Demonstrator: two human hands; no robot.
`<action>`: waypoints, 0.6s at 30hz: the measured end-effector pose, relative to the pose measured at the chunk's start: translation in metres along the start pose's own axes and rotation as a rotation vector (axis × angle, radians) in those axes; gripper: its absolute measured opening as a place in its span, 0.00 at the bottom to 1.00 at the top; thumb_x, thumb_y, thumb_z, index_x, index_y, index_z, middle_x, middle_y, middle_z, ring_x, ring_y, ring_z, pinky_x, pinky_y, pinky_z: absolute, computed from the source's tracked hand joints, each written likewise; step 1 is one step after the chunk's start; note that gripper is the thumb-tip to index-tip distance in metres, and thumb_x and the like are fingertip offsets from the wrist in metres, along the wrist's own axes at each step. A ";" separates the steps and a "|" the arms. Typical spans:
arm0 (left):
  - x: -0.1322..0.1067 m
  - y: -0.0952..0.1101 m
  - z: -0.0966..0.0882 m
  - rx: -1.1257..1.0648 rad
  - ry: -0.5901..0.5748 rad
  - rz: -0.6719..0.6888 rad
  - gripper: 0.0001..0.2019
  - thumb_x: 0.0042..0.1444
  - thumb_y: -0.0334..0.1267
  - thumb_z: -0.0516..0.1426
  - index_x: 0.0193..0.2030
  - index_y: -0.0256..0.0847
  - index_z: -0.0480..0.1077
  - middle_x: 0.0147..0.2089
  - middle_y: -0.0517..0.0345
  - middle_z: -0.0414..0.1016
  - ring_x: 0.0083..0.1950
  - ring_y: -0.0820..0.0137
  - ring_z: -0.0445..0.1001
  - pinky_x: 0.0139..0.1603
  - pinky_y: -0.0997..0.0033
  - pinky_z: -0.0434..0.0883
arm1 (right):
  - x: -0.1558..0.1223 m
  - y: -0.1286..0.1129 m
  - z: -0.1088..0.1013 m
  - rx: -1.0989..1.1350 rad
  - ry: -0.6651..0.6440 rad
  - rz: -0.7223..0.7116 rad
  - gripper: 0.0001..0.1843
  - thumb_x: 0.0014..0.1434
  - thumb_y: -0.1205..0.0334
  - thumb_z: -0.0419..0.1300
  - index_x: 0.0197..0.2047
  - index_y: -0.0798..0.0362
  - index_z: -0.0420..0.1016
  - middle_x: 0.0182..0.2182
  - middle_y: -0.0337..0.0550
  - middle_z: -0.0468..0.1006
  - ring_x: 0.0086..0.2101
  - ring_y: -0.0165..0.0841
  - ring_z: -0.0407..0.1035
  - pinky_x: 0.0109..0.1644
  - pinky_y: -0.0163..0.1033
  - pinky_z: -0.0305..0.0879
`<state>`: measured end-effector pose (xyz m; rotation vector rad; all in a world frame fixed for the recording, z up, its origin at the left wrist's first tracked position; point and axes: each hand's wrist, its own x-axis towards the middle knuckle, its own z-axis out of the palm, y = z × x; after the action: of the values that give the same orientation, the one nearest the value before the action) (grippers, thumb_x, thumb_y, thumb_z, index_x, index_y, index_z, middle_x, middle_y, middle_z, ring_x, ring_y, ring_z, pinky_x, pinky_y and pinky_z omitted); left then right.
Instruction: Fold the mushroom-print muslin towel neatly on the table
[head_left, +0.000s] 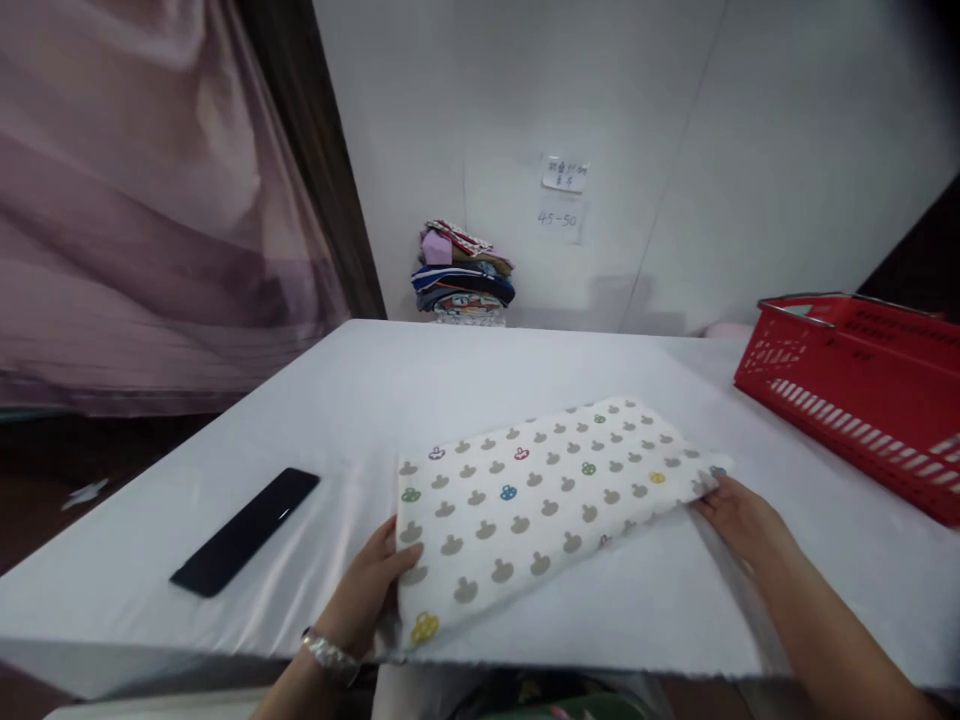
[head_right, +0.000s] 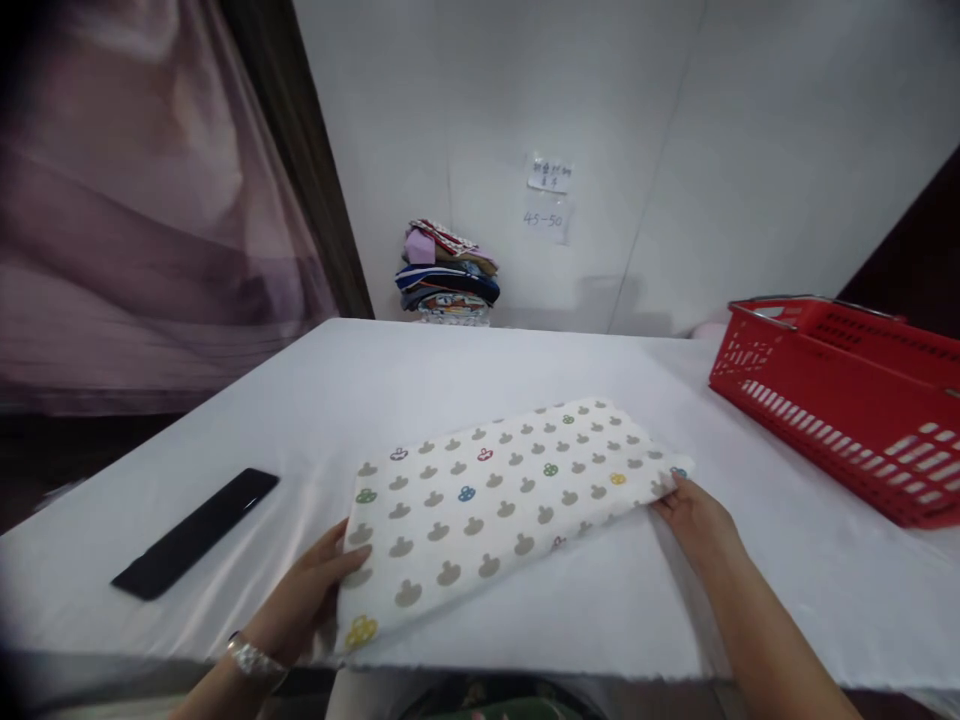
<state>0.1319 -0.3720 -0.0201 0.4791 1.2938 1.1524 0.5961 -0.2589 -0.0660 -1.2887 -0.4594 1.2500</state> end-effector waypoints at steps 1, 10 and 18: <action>0.001 0.002 -0.003 0.031 0.009 -0.031 0.36 0.39 0.33 0.65 0.57 0.41 0.58 0.41 0.48 0.77 0.37 0.57 0.77 0.33 0.62 0.74 | 0.001 -0.004 -0.004 -0.053 0.014 -0.022 0.14 0.47 0.65 0.58 0.41 0.53 0.69 0.43 0.47 0.74 0.41 0.35 0.71 0.44 0.42 0.71; 0.043 0.054 -0.018 0.338 0.250 -0.004 0.44 0.43 0.46 0.64 0.64 0.37 0.48 0.41 0.45 0.75 0.34 0.65 0.76 0.33 0.67 0.74 | 0.042 -0.039 0.051 -1.067 -0.121 -0.767 0.22 0.50 0.59 0.54 0.50 0.49 0.70 0.53 0.44 0.69 0.52 0.41 0.62 0.53 0.47 0.61; 0.102 0.083 0.009 0.595 0.229 0.004 0.43 0.36 0.51 0.65 0.59 0.35 0.58 0.49 0.40 0.72 0.44 0.57 0.75 0.37 0.65 0.74 | 0.087 -0.036 0.176 -1.836 -0.677 -0.512 0.43 0.41 0.72 0.55 0.63 0.45 0.55 0.59 0.43 0.61 0.56 0.45 0.57 0.57 0.46 0.56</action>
<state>0.0932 -0.2475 0.0008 0.7972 1.8445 0.8257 0.4933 -0.0963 -0.0126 -1.8226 -2.6269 0.5279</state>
